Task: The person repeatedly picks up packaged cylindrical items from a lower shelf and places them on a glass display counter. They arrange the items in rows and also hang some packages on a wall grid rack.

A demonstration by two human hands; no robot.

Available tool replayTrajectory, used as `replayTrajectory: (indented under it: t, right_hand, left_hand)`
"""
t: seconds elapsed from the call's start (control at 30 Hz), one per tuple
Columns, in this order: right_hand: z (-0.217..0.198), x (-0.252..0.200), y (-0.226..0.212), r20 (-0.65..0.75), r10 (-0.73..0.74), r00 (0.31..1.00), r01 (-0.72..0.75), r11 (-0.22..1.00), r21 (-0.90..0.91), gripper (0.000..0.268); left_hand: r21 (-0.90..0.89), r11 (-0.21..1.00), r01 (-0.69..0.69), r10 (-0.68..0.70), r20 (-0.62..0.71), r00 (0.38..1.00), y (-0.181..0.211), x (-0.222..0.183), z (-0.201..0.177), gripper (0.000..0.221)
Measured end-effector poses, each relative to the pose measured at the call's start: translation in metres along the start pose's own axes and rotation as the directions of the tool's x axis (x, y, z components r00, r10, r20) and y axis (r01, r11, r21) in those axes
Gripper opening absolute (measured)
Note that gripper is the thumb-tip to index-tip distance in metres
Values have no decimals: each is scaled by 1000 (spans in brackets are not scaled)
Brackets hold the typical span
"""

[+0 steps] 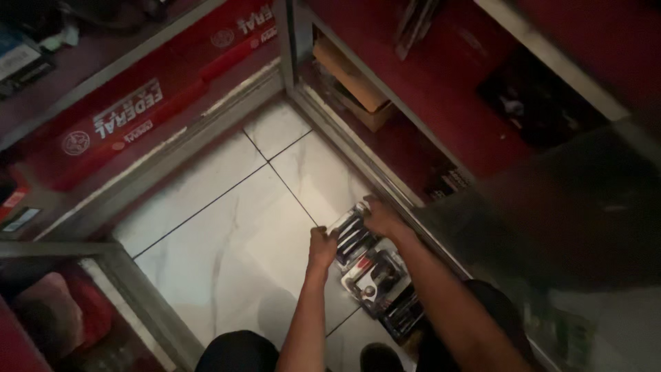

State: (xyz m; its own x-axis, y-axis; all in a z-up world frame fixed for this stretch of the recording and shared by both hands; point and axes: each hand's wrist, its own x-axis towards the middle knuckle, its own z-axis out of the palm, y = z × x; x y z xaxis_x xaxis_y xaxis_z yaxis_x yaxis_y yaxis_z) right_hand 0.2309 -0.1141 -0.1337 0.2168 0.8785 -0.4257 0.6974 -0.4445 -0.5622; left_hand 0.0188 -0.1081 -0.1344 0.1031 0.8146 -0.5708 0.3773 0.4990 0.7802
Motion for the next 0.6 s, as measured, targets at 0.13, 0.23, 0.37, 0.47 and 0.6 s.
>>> replayTrajectory:
  t: [0.13,0.23,0.37,0.47,0.6]
  right_hand:
    - [16,4,0,168,145,975,-145,989,-10,62]
    - [36,2,1,249,122,961,-90,986,-137,61]
    - [46,9,-4,227,146,963,-125,987,-103,60]
    - [46,10,-15,222,88,971,-78,996,-54,60]
    - [37,0,-41,248,21,969,-46,995,93,56]
  left_hand:
    - [-60,987,149,-144,78,986,-22,11,1,52]
    - [-30,953,301,-298,86,951,-33,6,1,51]
    - [-129,967,218,-204,109,973,-42,3,-1,43]
    - [-256,906,337,-304,159,939,-56,10,-8,43]
    - [-516,773,370,-310,201,929,-67,16,-9,43]
